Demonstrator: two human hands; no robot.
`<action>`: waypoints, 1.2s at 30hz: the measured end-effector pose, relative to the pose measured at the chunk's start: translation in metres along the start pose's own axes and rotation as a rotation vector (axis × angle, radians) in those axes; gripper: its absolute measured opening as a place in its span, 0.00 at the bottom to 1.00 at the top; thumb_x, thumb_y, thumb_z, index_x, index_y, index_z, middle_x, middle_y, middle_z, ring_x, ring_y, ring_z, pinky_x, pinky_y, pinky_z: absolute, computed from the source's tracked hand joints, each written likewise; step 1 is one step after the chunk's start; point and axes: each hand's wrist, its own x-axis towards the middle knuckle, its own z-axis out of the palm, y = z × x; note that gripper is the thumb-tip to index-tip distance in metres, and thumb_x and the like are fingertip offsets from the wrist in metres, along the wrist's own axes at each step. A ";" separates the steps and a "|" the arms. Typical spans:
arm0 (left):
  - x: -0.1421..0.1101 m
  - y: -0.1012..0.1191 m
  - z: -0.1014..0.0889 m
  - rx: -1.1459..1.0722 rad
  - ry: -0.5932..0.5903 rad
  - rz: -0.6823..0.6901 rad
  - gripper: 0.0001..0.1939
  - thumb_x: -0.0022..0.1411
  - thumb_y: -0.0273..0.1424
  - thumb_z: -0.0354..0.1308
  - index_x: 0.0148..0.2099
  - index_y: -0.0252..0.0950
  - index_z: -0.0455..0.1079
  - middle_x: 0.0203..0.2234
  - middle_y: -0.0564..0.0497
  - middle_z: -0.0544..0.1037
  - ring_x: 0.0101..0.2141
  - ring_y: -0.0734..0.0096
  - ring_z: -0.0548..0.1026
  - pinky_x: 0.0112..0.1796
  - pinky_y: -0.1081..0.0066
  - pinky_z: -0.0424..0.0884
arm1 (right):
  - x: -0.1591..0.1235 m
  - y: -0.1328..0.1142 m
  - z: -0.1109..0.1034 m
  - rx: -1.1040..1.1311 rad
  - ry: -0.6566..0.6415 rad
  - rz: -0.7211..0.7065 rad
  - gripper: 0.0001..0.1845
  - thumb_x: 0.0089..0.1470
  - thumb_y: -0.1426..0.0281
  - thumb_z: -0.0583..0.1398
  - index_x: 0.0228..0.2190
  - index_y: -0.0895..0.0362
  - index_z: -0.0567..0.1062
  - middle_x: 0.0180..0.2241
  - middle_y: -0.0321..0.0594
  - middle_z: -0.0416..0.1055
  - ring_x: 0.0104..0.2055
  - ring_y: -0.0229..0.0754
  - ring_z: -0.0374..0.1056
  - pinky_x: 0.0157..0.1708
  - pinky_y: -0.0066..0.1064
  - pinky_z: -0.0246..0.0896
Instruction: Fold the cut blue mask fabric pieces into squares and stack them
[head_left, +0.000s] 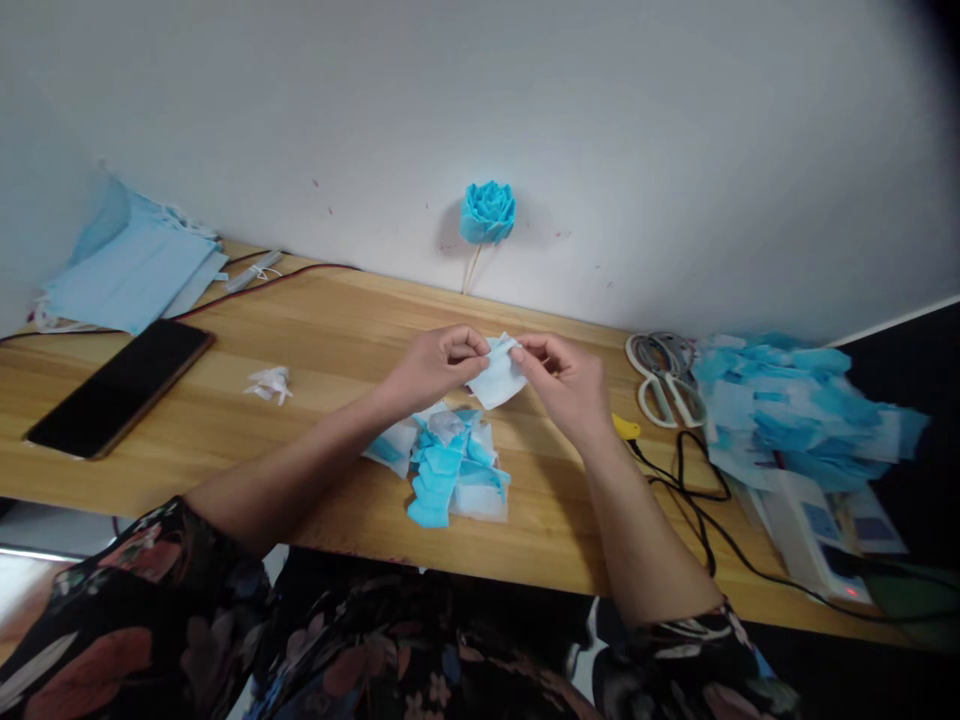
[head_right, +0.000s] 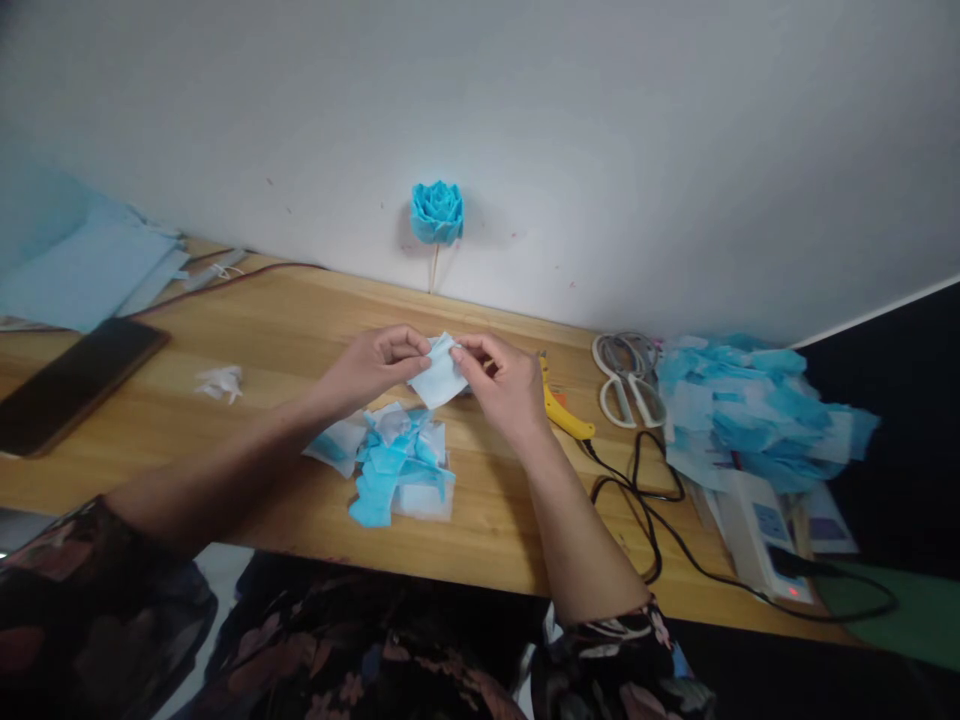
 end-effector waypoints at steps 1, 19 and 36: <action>0.000 0.001 0.000 -0.001 0.004 -0.008 0.03 0.57 0.26 0.61 0.34 0.34 0.69 0.26 0.56 0.76 0.27 0.78 0.74 0.30 0.77 0.68 | 0.001 0.000 -0.001 -0.012 0.044 -0.023 0.12 0.56 0.61 0.64 0.40 0.53 0.82 0.30 0.36 0.79 0.30 0.39 0.70 0.30 0.31 0.64; 0.001 -0.003 -0.004 0.197 0.037 0.142 0.14 0.61 0.33 0.59 0.48 0.35 0.69 0.24 0.56 0.76 0.24 0.76 0.71 0.26 0.77 0.64 | 0.000 0.007 0.000 0.054 -0.182 -0.041 0.35 0.57 0.68 0.62 0.65 0.45 0.66 0.40 0.39 0.77 0.38 0.44 0.73 0.45 0.44 0.73; 0.009 -0.008 -0.008 -0.135 0.058 0.136 0.40 0.57 0.26 0.66 0.68 0.34 0.54 0.26 0.57 0.74 0.24 0.75 0.73 0.26 0.75 0.67 | 0.010 0.027 0.005 0.294 -0.004 0.070 0.35 0.53 0.53 0.67 0.61 0.45 0.69 0.35 0.38 0.72 0.36 0.45 0.71 0.38 0.42 0.73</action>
